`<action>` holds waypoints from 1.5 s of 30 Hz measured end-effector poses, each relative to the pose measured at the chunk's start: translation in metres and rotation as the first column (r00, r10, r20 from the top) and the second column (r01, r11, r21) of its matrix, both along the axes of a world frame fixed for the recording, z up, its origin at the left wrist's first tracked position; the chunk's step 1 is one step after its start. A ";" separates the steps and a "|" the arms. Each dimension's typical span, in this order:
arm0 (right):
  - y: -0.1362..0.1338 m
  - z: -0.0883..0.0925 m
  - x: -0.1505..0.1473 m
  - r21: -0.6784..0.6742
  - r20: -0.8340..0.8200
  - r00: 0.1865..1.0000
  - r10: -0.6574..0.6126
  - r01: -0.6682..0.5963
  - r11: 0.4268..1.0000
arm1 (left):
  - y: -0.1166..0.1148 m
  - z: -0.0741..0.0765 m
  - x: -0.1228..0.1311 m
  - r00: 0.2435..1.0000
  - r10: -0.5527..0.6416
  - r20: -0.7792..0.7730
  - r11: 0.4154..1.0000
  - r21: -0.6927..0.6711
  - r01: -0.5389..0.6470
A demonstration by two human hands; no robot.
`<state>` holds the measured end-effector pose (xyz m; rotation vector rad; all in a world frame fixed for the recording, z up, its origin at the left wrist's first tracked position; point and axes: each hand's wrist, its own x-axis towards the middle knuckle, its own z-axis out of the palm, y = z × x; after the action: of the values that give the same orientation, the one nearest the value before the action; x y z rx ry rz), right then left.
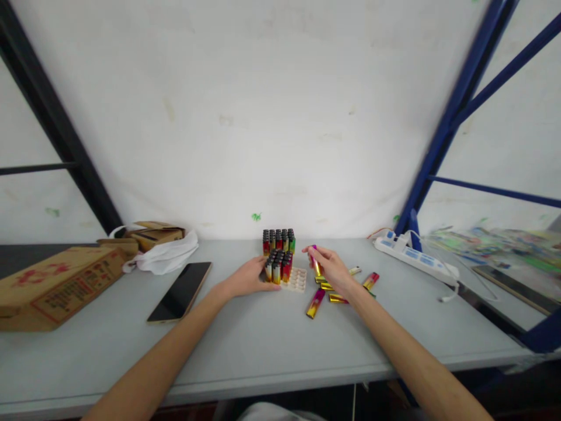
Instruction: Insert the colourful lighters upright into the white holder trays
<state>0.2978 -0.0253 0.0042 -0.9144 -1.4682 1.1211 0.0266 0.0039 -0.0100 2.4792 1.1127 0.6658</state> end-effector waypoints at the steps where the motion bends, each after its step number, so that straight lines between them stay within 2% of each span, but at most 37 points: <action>1: -0.002 0.000 -0.003 0.009 0.030 0.999 0.030 -0.031 0.999 | 0.000 0.000 0.000 1.000 0.000 -0.006 1.000 0.000 0.000; 5: -0.007 -0.001 -0.013 -0.023 -0.001 0.988 0.156 -0.156 0.988 | -0.001 0.002 0.001 0.999 0.016 -0.032 1.000 -0.008 -0.017; 7: -0.007 -0.004 -0.018 -0.066 -0.016 0.988 0.154 -0.154 0.986 | -0.002 0.002 0.001 0.999 0.022 -0.026 1.000 -0.015 -0.022; 10: -0.007 -0.008 -0.022 -0.021 0.091 0.996 0.020 -0.019 1.000 | -0.002 0.002 0.001 1.000 0.013 -0.020 1.000 -0.020 -0.013; 13: -0.006 -0.012 -0.022 0.176 0.263 0.942 -0.207 0.165 0.971 | -0.002 0.001 0.000 1.000 0.009 -0.022 1.000 -0.020 -0.010; 15: -0.006 -0.014 -0.020 0.254 0.337 0.891 -0.304 0.225 0.941 | -0.001 0.001 0.000 1.000 0.011 -0.020 1.000 -0.020 -0.011; 18: -0.006 -0.016 -0.019 0.278 0.389 0.847 -0.363 0.267 0.923 | 0.000 0.000 0.000 1.000 0.013 -0.012 1.000 -0.023 -0.013; 23: -0.009 -0.014 -0.019 0.297 0.404 0.829 -0.386 0.281 0.913 | 0.001 0.001 0.000 0.999 -0.004 -0.041 1.000 -0.019 0.003; 31: -0.010 -0.013 -0.019 0.289 0.386 0.850 -0.358 0.257 0.922 | 0.000 0.003 0.000 0.999 -0.005 -0.041 0.999 -0.035 0.004; 39: -0.009 -0.016 -0.017 0.312 0.416 0.810 -0.413 0.300 0.901 | -0.002 0.005 0.000 1.000 -0.019 0.001 0.998 -0.056 0.019; 45: -0.012 -0.010 -0.016 0.336 0.422 0.826 -0.374 0.241 0.911 | -0.003 0.005 0.001 1.000 -0.010 0.010 0.998 -0.059 0.011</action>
<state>0.2822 -0.0371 -0.0056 -1.2396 -1.7346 0.4456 0.0272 0.0014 -0.0053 2.4281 1.0990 0.6330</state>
